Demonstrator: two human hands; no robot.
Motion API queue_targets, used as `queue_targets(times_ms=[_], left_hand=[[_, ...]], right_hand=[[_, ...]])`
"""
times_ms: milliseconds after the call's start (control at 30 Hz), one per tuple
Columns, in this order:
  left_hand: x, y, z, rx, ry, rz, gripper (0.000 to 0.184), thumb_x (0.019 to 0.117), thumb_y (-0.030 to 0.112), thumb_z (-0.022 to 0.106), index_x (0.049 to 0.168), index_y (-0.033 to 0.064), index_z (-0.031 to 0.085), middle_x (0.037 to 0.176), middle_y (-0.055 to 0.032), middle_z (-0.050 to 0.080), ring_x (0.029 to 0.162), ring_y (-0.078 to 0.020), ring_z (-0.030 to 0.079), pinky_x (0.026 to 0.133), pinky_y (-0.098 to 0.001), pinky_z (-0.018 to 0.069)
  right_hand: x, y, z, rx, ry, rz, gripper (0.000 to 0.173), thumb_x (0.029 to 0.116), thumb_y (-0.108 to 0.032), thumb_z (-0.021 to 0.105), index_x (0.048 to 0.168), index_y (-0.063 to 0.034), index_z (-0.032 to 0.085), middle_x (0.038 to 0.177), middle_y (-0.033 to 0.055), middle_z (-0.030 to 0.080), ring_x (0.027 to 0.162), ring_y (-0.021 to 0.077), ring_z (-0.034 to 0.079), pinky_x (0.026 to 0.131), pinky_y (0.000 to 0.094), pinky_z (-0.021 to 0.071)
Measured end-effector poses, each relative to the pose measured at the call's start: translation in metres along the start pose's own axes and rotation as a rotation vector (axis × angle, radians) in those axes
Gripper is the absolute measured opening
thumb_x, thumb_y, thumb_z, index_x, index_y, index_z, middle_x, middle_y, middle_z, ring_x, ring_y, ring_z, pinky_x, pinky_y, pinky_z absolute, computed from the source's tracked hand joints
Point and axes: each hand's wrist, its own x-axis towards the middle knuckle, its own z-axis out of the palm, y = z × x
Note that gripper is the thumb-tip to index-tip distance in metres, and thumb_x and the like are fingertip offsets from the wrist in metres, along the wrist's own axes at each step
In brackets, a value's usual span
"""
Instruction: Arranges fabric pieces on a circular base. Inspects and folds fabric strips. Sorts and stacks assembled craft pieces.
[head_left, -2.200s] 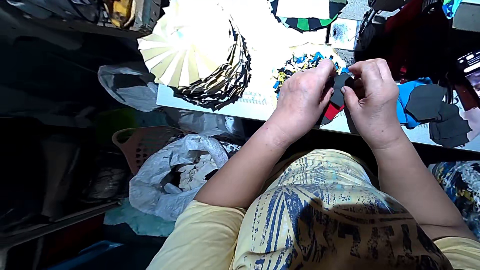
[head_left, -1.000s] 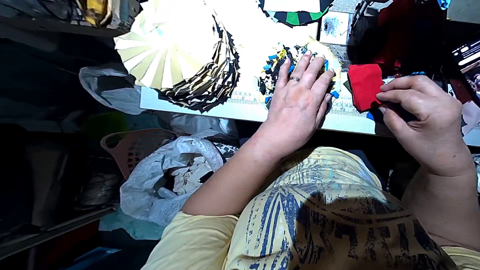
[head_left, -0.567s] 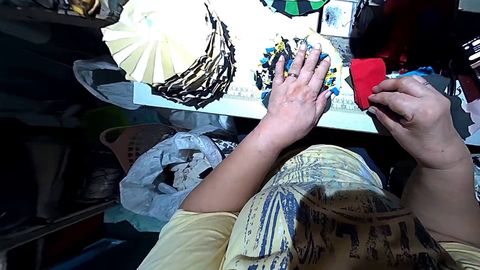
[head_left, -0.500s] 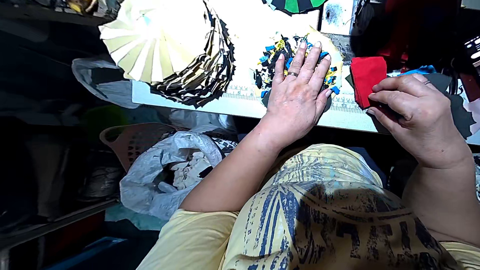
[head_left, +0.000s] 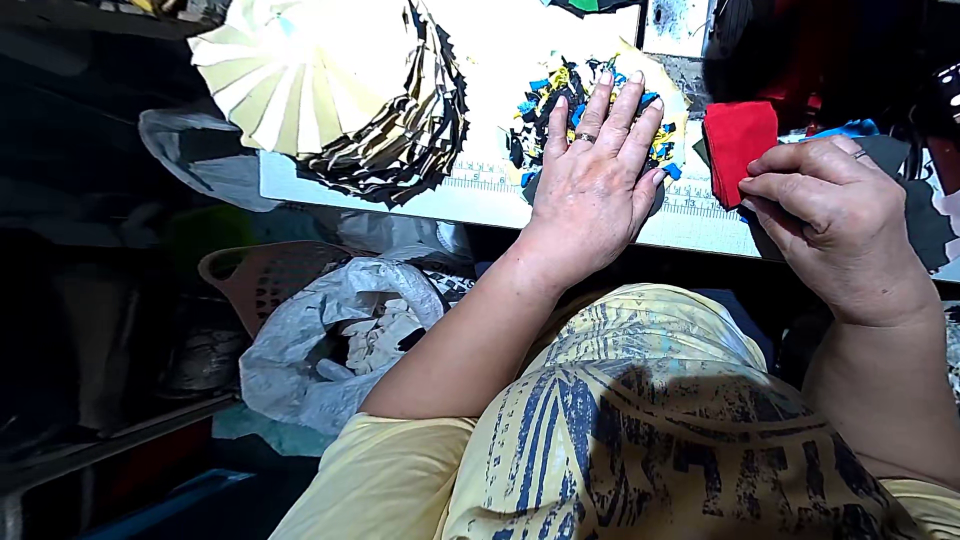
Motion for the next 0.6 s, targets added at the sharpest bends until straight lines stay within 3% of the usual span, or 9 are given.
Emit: queue_targets(times_ms=[100, 600], left_hand=[[-0.0004, -0.0006, -0.0001, -0.008, 0.002, -0.001, 0.06, 0.1084, 0.045, 0.028, 0.161, 0.0161, 0.037, 0.17, -0.008, 0.025, 0.158, -0.0319, 0.019, 0.124, -0.0659, 0.0077], [-0.0036, -0.0029, -0.0085, -0.123, -0.015, 0.013, 0.062, 0.109, 0.046, 0.028, 0.163, 0.0154, 0.031, 0.171, -0.0115, 0.02, 0.159, -0.0321, 0.012, 0.123, -0.068, 0.0029]], right_hand=[[-0.0007, 0.0003, -0.0012, -0.012, -0.034, -0.008, 0.016, 0.0975, -0.007, 0.066, 0.107, 0.0026, 0.075, 0.116, 0.0218, 0.069, 0.114, 0.035, 0.063, 0.098, 0.0423, 0.0511], [-0.0028, 0.0028, 0.0045, 0.023, 0.042, 0.001, 0.014, 0.0979, -0.003, 0.065, 0.103, 0.0014, 0.077, 0.112, 0.0209, 0.071, 0.109, 0.0322, 0.064, 0.094, 0.0403, 0.0511]])
